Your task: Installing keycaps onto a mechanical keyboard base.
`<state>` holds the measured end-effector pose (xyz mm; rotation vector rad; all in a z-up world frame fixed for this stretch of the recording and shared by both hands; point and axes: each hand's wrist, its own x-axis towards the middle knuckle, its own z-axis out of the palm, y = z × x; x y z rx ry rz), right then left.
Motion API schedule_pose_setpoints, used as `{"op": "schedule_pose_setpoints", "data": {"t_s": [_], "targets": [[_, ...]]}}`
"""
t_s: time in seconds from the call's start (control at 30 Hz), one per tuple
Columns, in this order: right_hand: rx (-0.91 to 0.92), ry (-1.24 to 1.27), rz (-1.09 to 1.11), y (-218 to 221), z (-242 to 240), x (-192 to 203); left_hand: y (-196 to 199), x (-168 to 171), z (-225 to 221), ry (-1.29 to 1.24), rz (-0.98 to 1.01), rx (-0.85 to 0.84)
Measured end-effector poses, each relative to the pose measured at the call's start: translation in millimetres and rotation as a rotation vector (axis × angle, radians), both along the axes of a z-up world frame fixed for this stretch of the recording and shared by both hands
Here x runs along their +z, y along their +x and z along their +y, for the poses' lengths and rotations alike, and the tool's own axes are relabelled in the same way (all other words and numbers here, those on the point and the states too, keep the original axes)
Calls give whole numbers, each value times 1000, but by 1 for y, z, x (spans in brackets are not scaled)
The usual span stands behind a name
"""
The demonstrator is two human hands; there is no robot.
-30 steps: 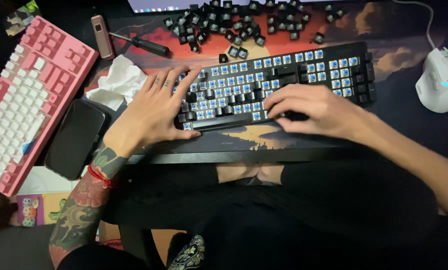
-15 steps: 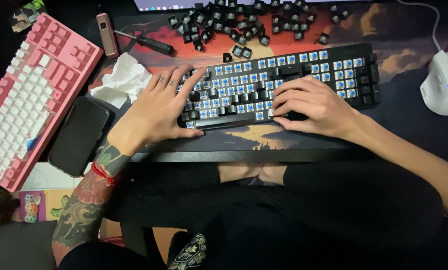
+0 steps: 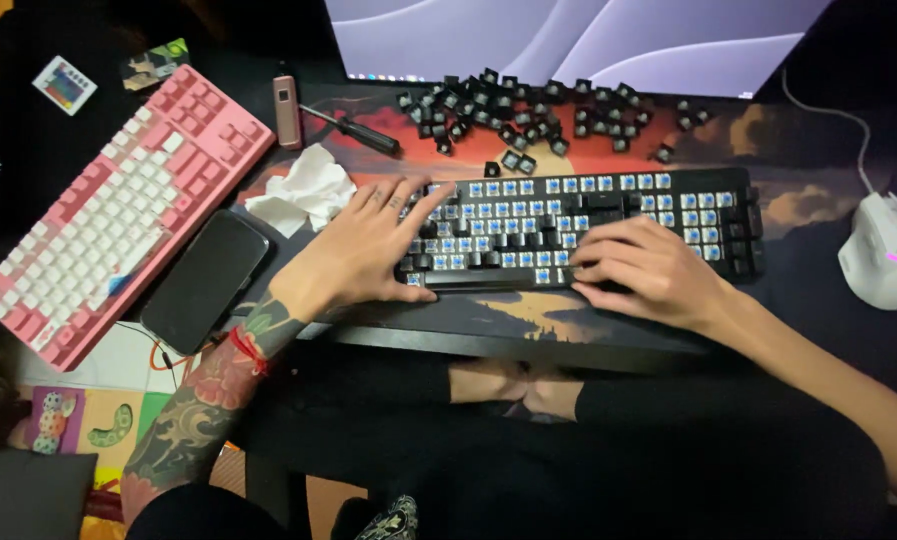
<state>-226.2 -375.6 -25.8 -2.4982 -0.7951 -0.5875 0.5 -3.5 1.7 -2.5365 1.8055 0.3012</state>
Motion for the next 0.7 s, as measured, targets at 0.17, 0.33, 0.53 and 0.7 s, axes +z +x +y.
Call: {"op": "schedule_pose_setpoints", "data": {"t_s": [0.17,0.33,0.53,0.7], "targets": [[-16,-57,-64,-13,-13,-1,2,-3,1,-33,-30,-7],[-33,-88,-88,-17,-16,0,2,-6,3,-46,-70,-27],[-14,-125,-130,-17,-24,-18,2,-7,2,-30,-69,-23],[32,-165,-230,-13,-25,-19,1,-5,0,-11,-44,-15]]}}
